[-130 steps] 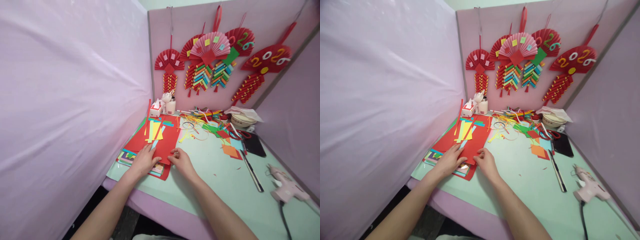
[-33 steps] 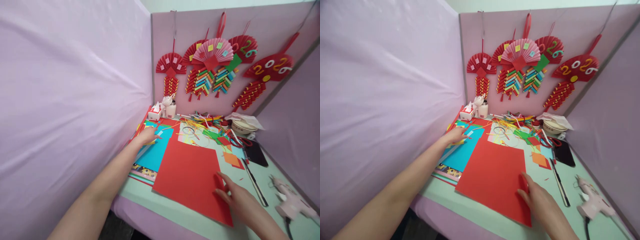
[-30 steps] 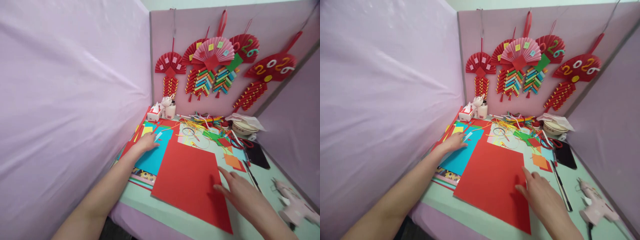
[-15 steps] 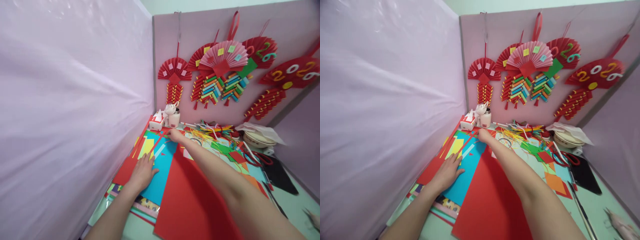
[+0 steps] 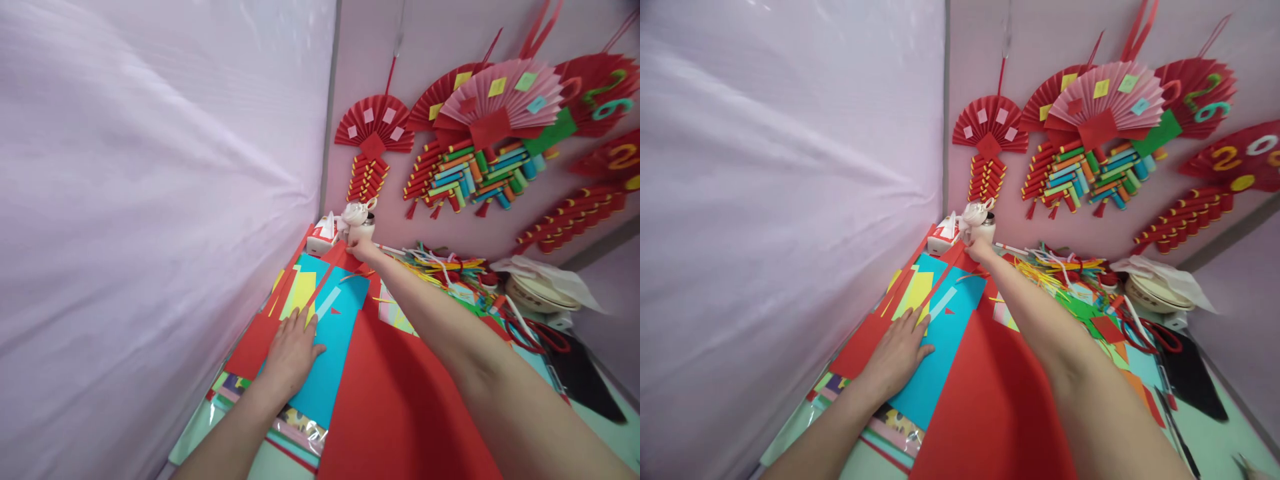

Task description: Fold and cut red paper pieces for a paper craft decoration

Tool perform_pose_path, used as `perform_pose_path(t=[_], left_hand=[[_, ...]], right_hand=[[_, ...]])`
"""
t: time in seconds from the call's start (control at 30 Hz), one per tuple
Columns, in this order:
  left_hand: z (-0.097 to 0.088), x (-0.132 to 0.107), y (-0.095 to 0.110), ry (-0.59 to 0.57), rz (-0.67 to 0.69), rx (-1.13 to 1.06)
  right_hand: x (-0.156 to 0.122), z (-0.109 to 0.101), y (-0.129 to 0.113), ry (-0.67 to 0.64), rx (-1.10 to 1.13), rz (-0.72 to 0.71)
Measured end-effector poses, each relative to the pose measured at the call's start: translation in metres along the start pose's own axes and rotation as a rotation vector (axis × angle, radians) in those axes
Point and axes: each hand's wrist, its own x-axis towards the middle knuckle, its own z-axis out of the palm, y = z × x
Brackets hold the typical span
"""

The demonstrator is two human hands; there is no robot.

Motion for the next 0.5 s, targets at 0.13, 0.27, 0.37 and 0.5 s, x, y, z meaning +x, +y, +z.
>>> perform_pose_path(t=[0.13, 0.27, 0.37, 0.5], left_hand=[[-0.003, -0.002, 0.003, 0.004, 0.000, 0.030], [-0.007, -0.005, 0.007, 0.026, 0.005, 0.064], [-0.011, -0.006, 0.009, 0.019, 0.006, 0.075], [-0.014, -0.005, 0.010, 0.035, 0.025, 0.090]], right_hand=[[-0.001, -0.036, -0.004, 0.147, -0.034, -0.104], [-0.026, -0.084, -0.009, 0.404, 0.036, -0.296], [-0.053, -0.121, -0.010, 0.602, 0.106, -0.410], [-0.092, -0.158, -0.001, 0.802, 0.184, -0.381]])
